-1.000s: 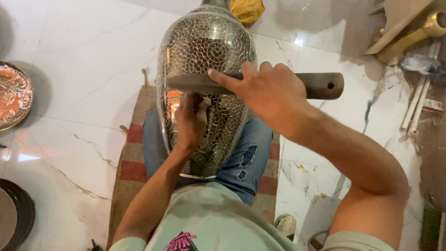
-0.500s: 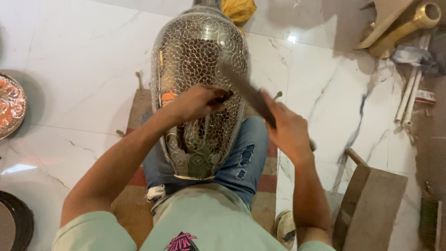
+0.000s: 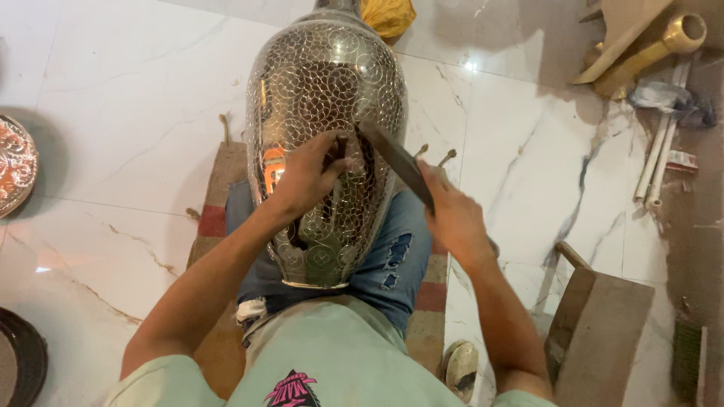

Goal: The person sits on the floor with a large brass vase held between their legs and engraves a decorative pattern into its surface. They hold a chisel against the metal with one hand and strike it with a wooden mallet held in the other hand, repositioning the chisel repeatedly across the vase surface.

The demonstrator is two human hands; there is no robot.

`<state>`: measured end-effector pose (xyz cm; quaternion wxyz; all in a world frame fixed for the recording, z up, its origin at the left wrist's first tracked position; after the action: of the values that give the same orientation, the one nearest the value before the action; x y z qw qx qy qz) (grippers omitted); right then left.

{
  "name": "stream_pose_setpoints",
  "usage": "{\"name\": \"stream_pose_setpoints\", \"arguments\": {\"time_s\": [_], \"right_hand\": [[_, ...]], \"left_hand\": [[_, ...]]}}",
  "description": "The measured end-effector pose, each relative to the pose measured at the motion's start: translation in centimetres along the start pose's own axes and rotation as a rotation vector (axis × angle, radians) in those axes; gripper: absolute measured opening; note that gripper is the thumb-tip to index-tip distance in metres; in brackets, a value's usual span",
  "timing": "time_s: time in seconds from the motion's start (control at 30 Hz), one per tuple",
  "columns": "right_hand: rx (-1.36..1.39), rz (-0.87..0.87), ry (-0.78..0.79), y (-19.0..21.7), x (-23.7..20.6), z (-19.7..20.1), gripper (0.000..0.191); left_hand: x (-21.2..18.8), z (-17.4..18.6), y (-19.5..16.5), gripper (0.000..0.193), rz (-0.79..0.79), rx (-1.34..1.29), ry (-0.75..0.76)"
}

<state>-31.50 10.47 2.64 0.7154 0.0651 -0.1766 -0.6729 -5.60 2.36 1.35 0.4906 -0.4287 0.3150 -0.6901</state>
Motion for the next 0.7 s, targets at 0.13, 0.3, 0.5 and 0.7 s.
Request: {"name": "stream_pose_setpoints", "arguments": {"time_s": [0.13,0.3,0.5,0.7], "right_hand": [[-0.086,0.087,0.038,1.4,4.3,3.8,0.084],[0.349,0.158,-0.039,3.8,6.6,6.8,0.085],[-0.315,0.393,0.056,4.9,6.6,6.7,0.096],[-0.348,0.365,0.064,4.8,6.3,6.5,0.094]], "left_hand": [[-0.1,-0.5,0.9,0.037,-0.026,-0.087,0.003],[-0.1,-0.7,0.9,0.037,-0.052,0.001,0.011],[0.3,-1.1,1.0,0.038,0.17,-0.019,0.18],[-0.1,-0.7,0.2,0.036,0.119,0.009,0.098]]}}
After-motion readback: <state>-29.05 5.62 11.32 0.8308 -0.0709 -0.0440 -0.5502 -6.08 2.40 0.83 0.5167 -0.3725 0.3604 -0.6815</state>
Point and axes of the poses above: each hand's wrist, its own x-axis towards the middle knuckle, its own z-axis out of the back of the hand, y = z × x, the point moved 3 cm from there along x, towards the middle knuckle, and after that the axes turned 14 degrees about -y, right-handed, at the moved point
